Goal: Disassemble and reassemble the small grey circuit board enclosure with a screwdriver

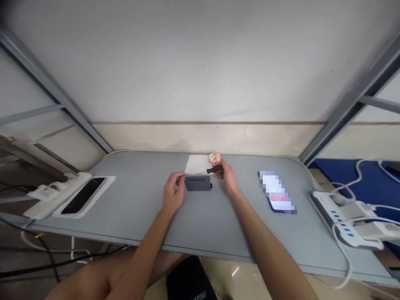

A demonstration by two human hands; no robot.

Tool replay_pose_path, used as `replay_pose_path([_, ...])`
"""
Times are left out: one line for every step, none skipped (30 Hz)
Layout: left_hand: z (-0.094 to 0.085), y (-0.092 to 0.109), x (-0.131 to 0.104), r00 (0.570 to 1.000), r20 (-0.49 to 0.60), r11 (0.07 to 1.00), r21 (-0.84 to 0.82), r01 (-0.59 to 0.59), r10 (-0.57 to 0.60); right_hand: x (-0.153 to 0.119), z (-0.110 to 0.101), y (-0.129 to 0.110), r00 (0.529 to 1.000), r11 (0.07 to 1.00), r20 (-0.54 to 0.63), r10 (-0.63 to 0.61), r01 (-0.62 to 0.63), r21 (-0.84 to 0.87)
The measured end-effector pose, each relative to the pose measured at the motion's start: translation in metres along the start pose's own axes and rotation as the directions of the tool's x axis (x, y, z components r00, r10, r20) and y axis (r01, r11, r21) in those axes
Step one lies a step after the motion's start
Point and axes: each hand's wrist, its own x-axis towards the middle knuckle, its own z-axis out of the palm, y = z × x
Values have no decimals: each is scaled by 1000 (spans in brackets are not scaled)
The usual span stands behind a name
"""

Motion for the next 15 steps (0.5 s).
replay_pose_path([0,0,0,1000,1,1000,3,-2,2,0,0,-1,1000,1000,-1,2,-2,3])
replay_pose_path([0,0,0,1000,3,1000,4,-2,2,-1,0,-1,1000,1000,0,7,-7,7])
replay_pose_path([0,0,0,1000,6,1000,5,-2,2,-1,1,-2,1000,1000,2,11,-11,12])
replay_pose_path([0,0,0,1000,9,1000,4,-2,1,-1,1,-2,1000,1000,2,14,-14,18])
replay_pose_path([0,0,0,1000,14,1000,2,-1,1,-1,1,-2,1000,1000,4,17,-17,25])
replay_pose_path([0,0,0,1000,16,1000,0,-3,3,-1,1,-2,1000,999,2,17,-17,30])
replay_pose_path([0,0,0,1000,17,1000,0,-6,6,-1,0,-2,1000,999,-2,17,-17,33])
replay_pose_path([0,0,0,1000,19,1000,3,-8,8,0,0,-2,1000,999,-6,18,-18,32])
replay_pose_path([0,0,0,1000,22,1000,7,-9,9,0,0,-1,1000,999,-10,19,-18,30])
replay_pose_path([0,0,0,1000,24,1000,13,-8,8,1,0,-1,1000,999,-11,16,-16,30])
replay_pose_path([0,0,-1,1000,27,1000,19,-7,7,1,0,-1,1000,999,-11,12,-12,33])
replay_pose_path([0,0,-1,1000,29,1000,23,-4,3,1,0,-2,1000,999,-8,8,-8,39])
replay_pose_path([0,0,-1,1000,31,1000,24,0,-1,1,0,-2,1000,999,-5,7,-7,45])
replay_pose_path([0,0,-1,1000,30,1000,24,2,-3,1,-1,-2,1000,999,-3,7,-7,47])
replay_pose_path([0,-1,-1,1000,29,1000,23,4,-4,1,-1,-2,1000,999,-2,10,-10,44])
